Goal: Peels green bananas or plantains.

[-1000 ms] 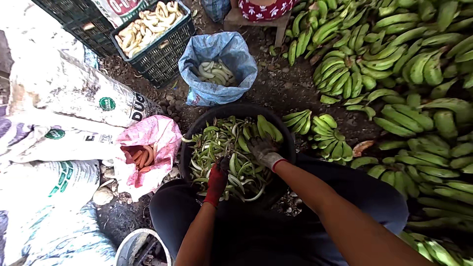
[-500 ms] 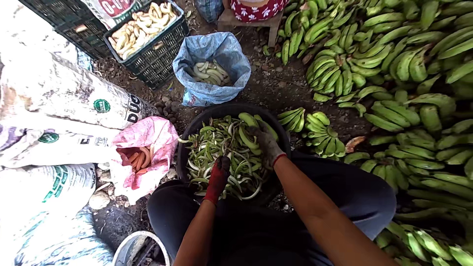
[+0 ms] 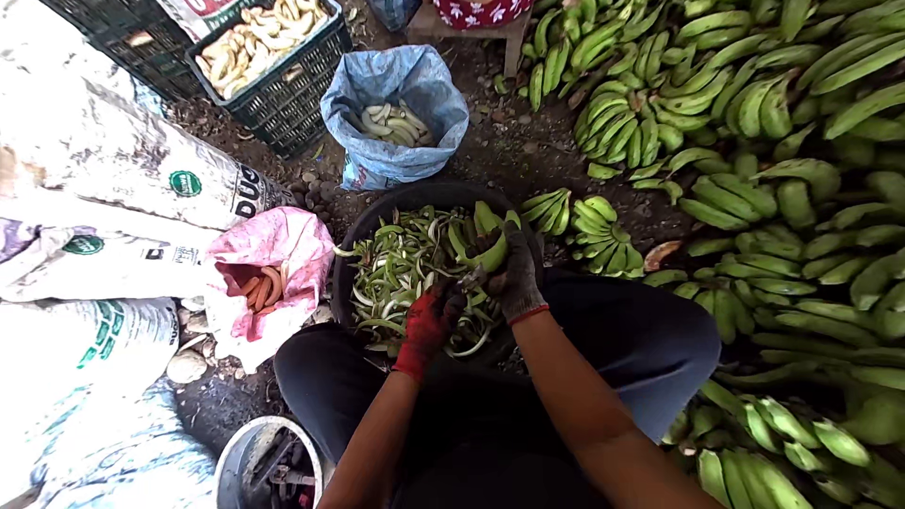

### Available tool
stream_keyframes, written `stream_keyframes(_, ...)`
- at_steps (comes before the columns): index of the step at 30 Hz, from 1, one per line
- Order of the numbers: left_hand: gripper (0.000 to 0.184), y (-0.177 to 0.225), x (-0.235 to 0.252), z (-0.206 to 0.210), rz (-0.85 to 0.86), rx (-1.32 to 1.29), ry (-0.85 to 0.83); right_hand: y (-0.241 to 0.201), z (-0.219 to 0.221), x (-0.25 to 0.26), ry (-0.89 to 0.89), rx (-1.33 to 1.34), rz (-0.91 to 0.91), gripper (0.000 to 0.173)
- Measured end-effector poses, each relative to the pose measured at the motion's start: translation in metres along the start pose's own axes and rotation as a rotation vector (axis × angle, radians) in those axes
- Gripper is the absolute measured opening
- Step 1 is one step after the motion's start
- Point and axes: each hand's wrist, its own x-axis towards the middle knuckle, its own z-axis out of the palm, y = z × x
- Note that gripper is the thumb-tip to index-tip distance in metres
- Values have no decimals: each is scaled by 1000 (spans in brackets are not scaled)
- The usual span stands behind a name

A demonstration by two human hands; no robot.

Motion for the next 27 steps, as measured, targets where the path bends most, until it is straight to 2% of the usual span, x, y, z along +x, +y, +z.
stream_keyframes(2, 60, 8, 1, 8, -15, 65, -32, 9, -4, -4, 62, 72, 6, 39)
stream_keyframes(10, 67, 2, 0, 26, 76, 103, 10, 24, -17, -16, 148, 3, 2, 52)
stream_keyframes(12, 67, -11, -1, 30, 2, 39, 23, 28, -19, -16, 149, 25, 15, 51)
stream_keyframes(15, 55, -35, -2, 27, -216, -149, 38, 28, -23, -15, 87, 71, 24, 48)
stream_keyframes(17, 52, -34, -4, 21, -223, -249, -13, 23, -28, -17, 81, -111, 3, 52)
stream_keyframes(19, 54, -23, -4, 11, -137, -259, -114, 15, -33, -17, 83, -367, -21, 54)
stream_keyframes(22, 59, -2, -5, -9, -22, -37, -254, 6, -32, -16, 72, -547, 15, 55)
stream_keyframes(24, 54, 8, -5, -18, -4, 115, -294, 2, -30, -16, 43, -579, 59, 56)
stream_keyframes(27, 51, 9, -4, -23, -9, 161, -302, 3, -28, -20, -17, -698, 70, 56)
